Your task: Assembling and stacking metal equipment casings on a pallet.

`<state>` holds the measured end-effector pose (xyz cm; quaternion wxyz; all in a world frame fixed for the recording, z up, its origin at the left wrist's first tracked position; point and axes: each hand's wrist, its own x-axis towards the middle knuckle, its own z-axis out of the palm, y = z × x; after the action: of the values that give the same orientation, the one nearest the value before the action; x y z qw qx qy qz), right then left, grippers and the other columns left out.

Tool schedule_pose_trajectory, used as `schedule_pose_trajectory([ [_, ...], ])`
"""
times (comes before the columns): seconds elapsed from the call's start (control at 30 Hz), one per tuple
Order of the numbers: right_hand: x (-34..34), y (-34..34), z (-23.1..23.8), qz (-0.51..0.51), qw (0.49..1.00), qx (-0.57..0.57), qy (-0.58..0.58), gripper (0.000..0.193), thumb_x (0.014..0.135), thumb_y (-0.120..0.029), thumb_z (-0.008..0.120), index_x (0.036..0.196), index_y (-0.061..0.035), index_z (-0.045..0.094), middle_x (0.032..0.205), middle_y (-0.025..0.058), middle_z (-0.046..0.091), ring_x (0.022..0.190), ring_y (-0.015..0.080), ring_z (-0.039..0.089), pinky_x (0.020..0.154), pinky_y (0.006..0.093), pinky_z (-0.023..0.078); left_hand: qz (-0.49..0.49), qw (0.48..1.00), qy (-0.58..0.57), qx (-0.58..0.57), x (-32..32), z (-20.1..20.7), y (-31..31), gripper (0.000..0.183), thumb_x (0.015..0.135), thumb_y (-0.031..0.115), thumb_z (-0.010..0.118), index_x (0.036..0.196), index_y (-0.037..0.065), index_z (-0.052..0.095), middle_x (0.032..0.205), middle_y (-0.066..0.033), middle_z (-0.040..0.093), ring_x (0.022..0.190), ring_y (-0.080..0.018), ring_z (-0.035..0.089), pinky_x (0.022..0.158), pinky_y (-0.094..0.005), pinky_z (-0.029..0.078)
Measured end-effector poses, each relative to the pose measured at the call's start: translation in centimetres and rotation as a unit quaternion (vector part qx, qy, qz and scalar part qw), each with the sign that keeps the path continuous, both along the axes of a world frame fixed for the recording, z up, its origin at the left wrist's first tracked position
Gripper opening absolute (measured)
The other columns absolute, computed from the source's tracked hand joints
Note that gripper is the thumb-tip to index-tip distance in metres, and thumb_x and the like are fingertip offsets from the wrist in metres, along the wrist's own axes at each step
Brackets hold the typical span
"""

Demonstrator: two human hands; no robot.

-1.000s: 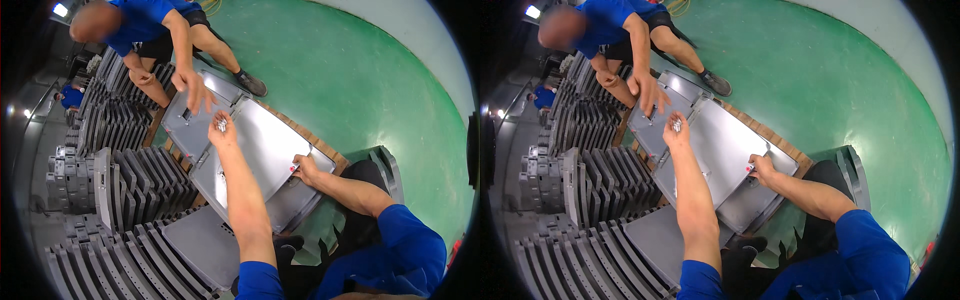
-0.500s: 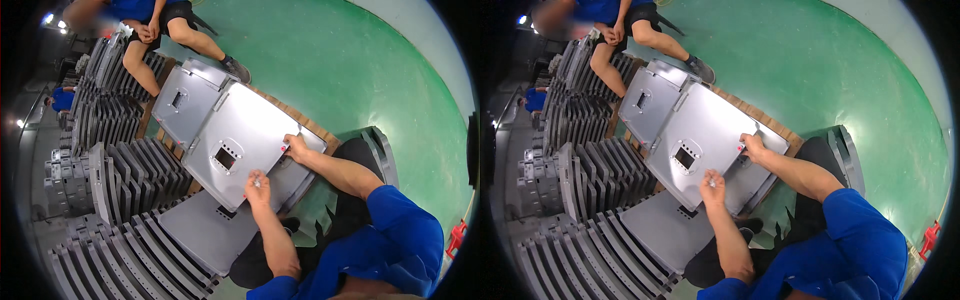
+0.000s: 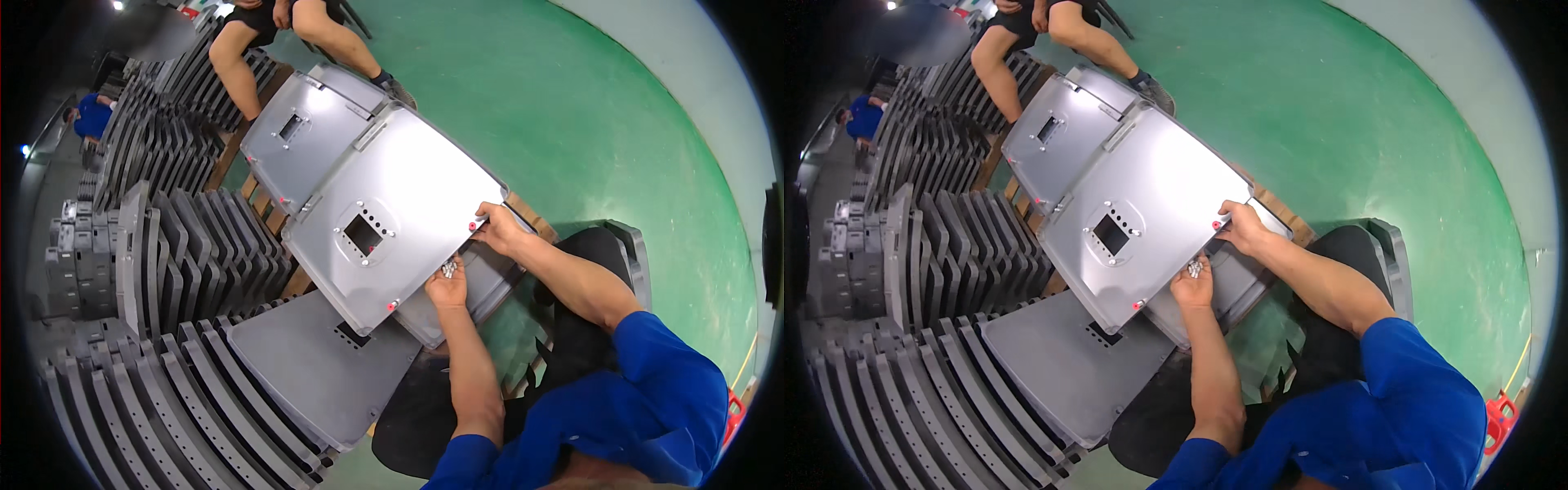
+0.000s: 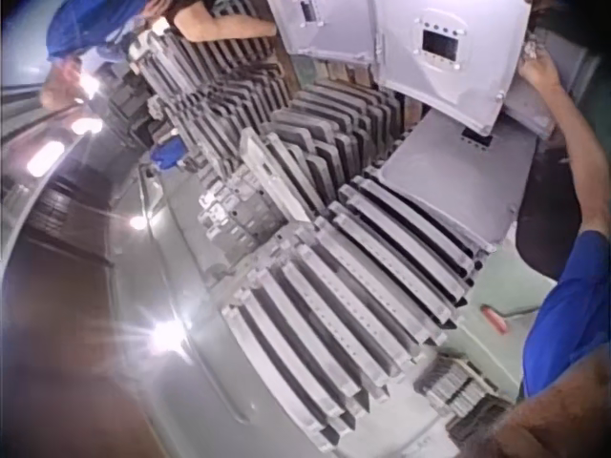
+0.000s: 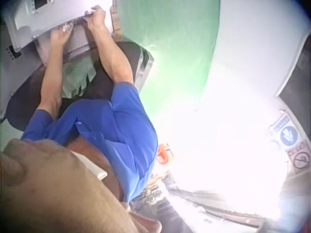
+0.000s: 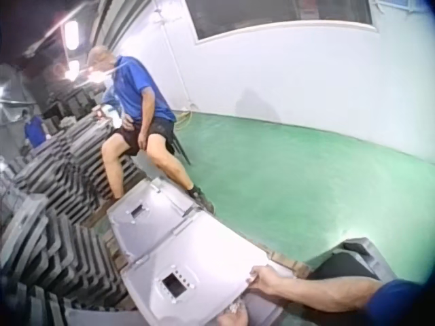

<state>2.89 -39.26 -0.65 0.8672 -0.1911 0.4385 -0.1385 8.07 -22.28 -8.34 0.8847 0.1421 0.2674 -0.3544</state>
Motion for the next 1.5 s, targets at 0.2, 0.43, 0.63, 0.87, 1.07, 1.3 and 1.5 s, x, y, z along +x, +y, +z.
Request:
schedule_pose_trajectory([
  [0.2, -1.1, -0.1, -0.4, 0.043, 0.995, -0.077, 0.05, 0.019, 0.082, -0.014, 0.055, 0.096, -0.0007, 0.056, 0.094, 0.0095, 0.057, 0.086, 0.0218, 0.058, 0.086, 0.0428, 0.048, 0.005, 1.0, -0.019, 0.016, -0.7, 1.0, -1.2, 0.036, 0.094, 0.021, 0.044, 0.121, 0.001, 0.054, 0.123, -0.0143, 0.059, 0.111, -0.0314, 0.057, 0.091, -0.0486, 0.05],
  [0.43, -4.4, 5.0, 1.5, 0.268, 0.885, -0.324, 0.199, 0.023, 0.081, -0.018, 0.06, 0.091, 0.0027, 0.064, 0.074, 0.0113, 0.063, 0.063, 0.0213, 0.061, 0.061, 0.0322, 0.053, -0.005, 1.0, -0.003, 0.007, -1.0, 1.3, -0.8, 0.037, 0.095, 0.023, 0.041, 0.123, 0.001, 0.052, 0.124, -0.0133, 0.058, 0.115, -0.0305, 0.055, 0.096, -0.049, 0.048],
  [0.63, -3.1, 6.7, 2.8, 0.312, 0.658, -0.676, 0.11, 0.019, 0.078, -0.015, 0.064, 0.093, -0.0042, 0.068, 0.087, 0.0143, 0.065, 0.075, 0.0327, 0.064, 0.066, 0.0403, 0.053, -0.028, 0.998, -0.025, 0.042, -0.7, 1.4, -0.1, 0.038, 0.096, 0.024, 0.04, 0.123, 0.0, 0.052, 0.126, -0.0142, 0.056, 0.114, -0.0297, 0.055, 0.095, -0.0443, 0.048],
  [0.87, -2.8, 7.1, 1.6, 0.408, 0.496, -0.754, 0.136, 0.018, 0.082, -0.026, 0.063, 0.084, -0.0084, 0.067, 0.082, 0.0105, 0.064, 0.072, 0.0308, 0.065, 0.062, 0.0438, 0.054, -0.015, 0.998, 0.003, 0.054, -0.5, 2.1, -0.6, 0.04, 0.095, 0.021, 0.039, 0.125, -0.003, 0.05, 0.126, -0.0164, 0.055, 0.117, -0.0312, 0.052, 0.101, -0.0428, 0.043],
  [1.07, -2.5, 8.0, 0.2, 0.416, 0.458, -0.774, 0.135, 0.015, 0.083, -0.022, 0.064, 0.086, -0.0076, 0.063, 0.081, 0.0098, 0.064, 0.066, 0.0309, 0.064, 0.054, 0.0413, 0.052, -0.007, 0.997, 0.006, 0.075, -0.9, 3.0, -0.6, 0.039, 0.095, 0.023, 0.039, 0.123, -0.002, 0.05, 0.122, -0.0174, 0.057, 0.112, -0.0348, 0.055, 0.099, -0.0525, 0.045],
  [1.3, -2.4, 8.0, 2.9, 0.365, 0.611, -0.701, 0.038, 0.012, 0.084, -0.016, 0.061, 0.087, -0.0044, 0.058, 0.074, 0.014, 0.065, 0.062, 0.0304, 0.065, 0.053, 0.0385, 0.052, -0.017, 0.998, 0.053, 0.036, -0.8, 2.9, -1.0, 0.04, 0.095, 0.03, 0.036, 0.114, 0.001, 0.056, 0.111, -0.0164, 0.06, 0.1, -0.0341, 0.059, 0.084, -0.0477, 0.051],
  [1.5, 0.9, 5.1, 6.9, 0.267, 0.837, -0.477, -0.026, 0.013, 0.081, -0.01, 0.066, 0.088, 0.0014, 0.062, 0.069, 0.0094, 0.066, 0.058, 0.0135, 0.064, 0.056, 0.0276, 0.052, 0.004, 0.996, 0.013, -0.091, -0.6, -1.6, 0.5, 0.04, 0.095, 0.025, 0.041, 0.124, 0.0, 0.051, 0.121, -0.0185, 0.058, 0.109, -0.0352, 0.059, 0.09, -0.0518, 0.053],
])
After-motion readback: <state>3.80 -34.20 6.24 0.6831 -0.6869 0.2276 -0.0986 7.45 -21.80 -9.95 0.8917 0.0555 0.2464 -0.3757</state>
